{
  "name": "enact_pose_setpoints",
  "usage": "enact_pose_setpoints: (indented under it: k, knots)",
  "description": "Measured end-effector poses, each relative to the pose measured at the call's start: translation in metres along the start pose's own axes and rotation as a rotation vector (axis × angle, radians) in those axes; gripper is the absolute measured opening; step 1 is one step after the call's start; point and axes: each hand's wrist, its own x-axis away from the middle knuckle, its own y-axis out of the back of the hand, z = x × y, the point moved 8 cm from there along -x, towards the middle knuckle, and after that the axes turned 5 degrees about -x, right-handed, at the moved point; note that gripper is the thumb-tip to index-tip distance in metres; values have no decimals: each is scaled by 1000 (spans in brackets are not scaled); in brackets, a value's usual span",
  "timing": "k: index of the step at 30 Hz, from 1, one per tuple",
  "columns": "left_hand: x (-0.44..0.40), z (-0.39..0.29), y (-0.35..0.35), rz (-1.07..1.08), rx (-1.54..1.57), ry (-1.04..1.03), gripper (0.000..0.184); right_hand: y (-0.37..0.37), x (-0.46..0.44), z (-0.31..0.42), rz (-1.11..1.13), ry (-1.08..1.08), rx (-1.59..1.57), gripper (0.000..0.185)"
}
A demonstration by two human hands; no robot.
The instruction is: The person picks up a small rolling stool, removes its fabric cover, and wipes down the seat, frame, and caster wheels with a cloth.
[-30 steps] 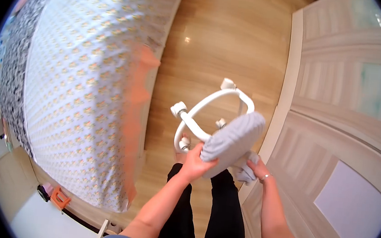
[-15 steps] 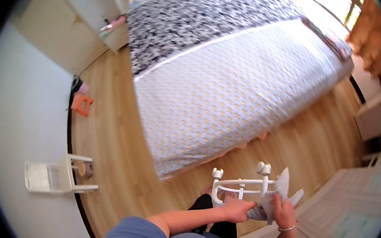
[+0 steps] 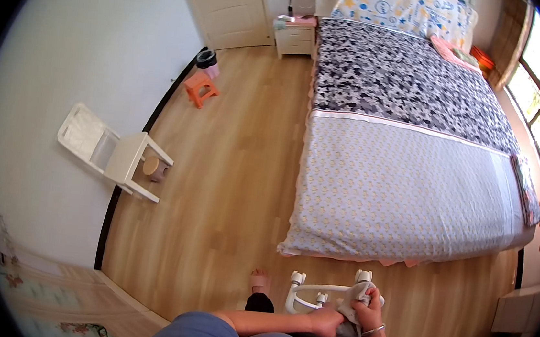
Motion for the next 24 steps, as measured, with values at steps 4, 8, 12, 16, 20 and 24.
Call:
enact_pose_setpoints:
  k: [4, 8, 12, 16, 20, 24]
  knots:
    - [52, 72, 33, -119, 38, 35, 44, -108, -31, 15, 147, 4, -60, 35]
    - [132, 147, 81, -251, 147, 73, 46, -240, -56, 41, 150, 190, 554, 24]
    - [208, 197, 127, -433, 209, 161, 45, -348, -84, 41, 348, 272, 429, 19]
    - [252, 244, 147, -541, 127, 278, 46, -420, -101, 50, 417, 137, 158, 20]
    - [275, 296, 173, -654, 178, 309, 43, -483, -128, 53, 470, 154, 273, 20]
    - [301, 351, 208, -667, 244, 378, 45, -567, -142, 66, 652, 326, 472, 35]
